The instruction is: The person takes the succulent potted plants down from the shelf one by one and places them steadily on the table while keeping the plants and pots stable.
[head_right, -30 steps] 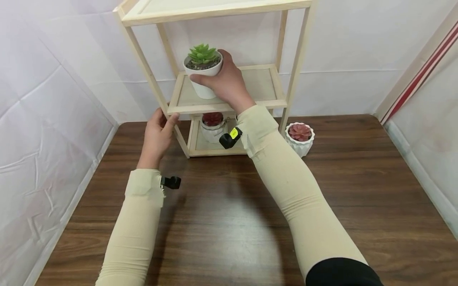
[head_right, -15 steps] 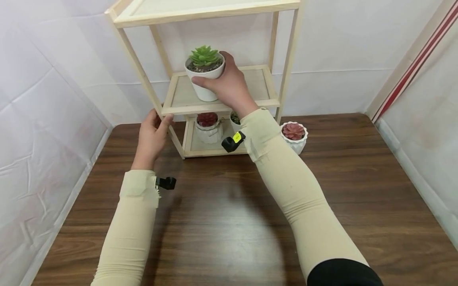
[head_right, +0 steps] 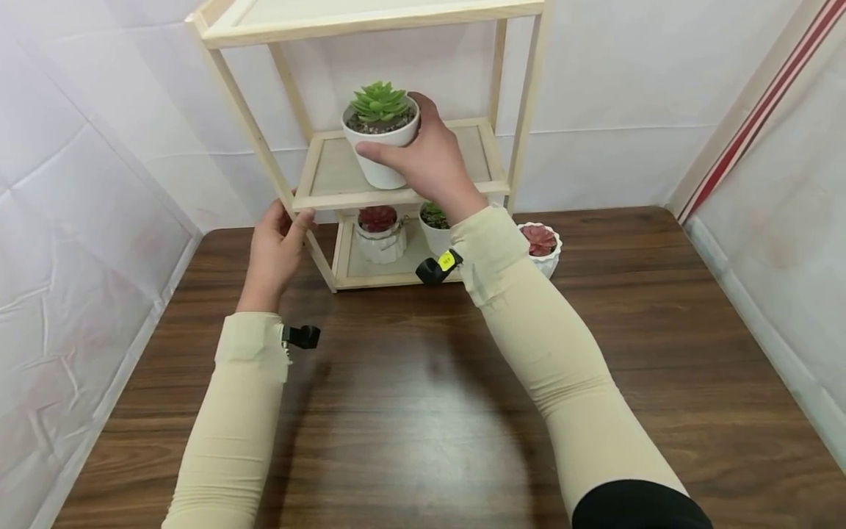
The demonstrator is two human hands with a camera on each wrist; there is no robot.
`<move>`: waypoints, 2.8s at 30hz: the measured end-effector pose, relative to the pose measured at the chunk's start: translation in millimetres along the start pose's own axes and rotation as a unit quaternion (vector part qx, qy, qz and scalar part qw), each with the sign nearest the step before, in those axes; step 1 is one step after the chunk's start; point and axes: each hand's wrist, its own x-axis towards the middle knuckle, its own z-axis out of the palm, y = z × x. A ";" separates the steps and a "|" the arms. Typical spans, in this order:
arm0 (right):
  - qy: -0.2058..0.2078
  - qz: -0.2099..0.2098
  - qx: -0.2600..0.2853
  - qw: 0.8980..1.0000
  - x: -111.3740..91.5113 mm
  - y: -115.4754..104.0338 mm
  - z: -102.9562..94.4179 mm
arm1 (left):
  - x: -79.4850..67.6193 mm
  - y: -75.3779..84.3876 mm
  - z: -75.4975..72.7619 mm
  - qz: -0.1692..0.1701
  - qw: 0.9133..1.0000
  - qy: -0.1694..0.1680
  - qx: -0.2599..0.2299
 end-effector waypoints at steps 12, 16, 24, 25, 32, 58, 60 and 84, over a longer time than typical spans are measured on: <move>-0.003 -0.010 -0.007 1.000 -13.9 1.4 -8.2 | 2.2 -1.2 0.8 -0.002 1.000 0.005 0.004; -0.006 -0.017 0.009 1.000 -19.1 0.8 -9.8 | 2.1 -1.7 0.4 -0.003 1.000 0.007 0.010; -0.011 -0.025 0.042 0.999 -27.7 1.9 -11.9 | 2.0 -3.1 -1.3 -0.008 1.000 0.008 0.018; -0.011 -0.025 0.042 0.999 -28.5 2.3 -12.2 | 2.2 -3.4 -1.2 -0.007 1.000 0.008 0.017; -0.013 -0.027 0.040 0.999 -36.0 4.2 -14.7 | 2.5 -5.0 -1.5 -0.005 1.000 0.009 0.013; -0.020 -0.035 0.001 0.999 -65.4 3.0 -26.5 | 3.9 -5.5 -1.9 -0.008 1.000 0.010 0.017; -0.021 -0.038 0.003 0.999 -69.6 -0.4 -27.4 | 4.1 -5.5 -2.2 -0.009 1.000 0.009 0.016; -0.025 -0.051 0.020 0.998 -83.3 6.7 -36.7 | 6.1 -8.6 -5.6 -0.011 1.000 -0.001 0.011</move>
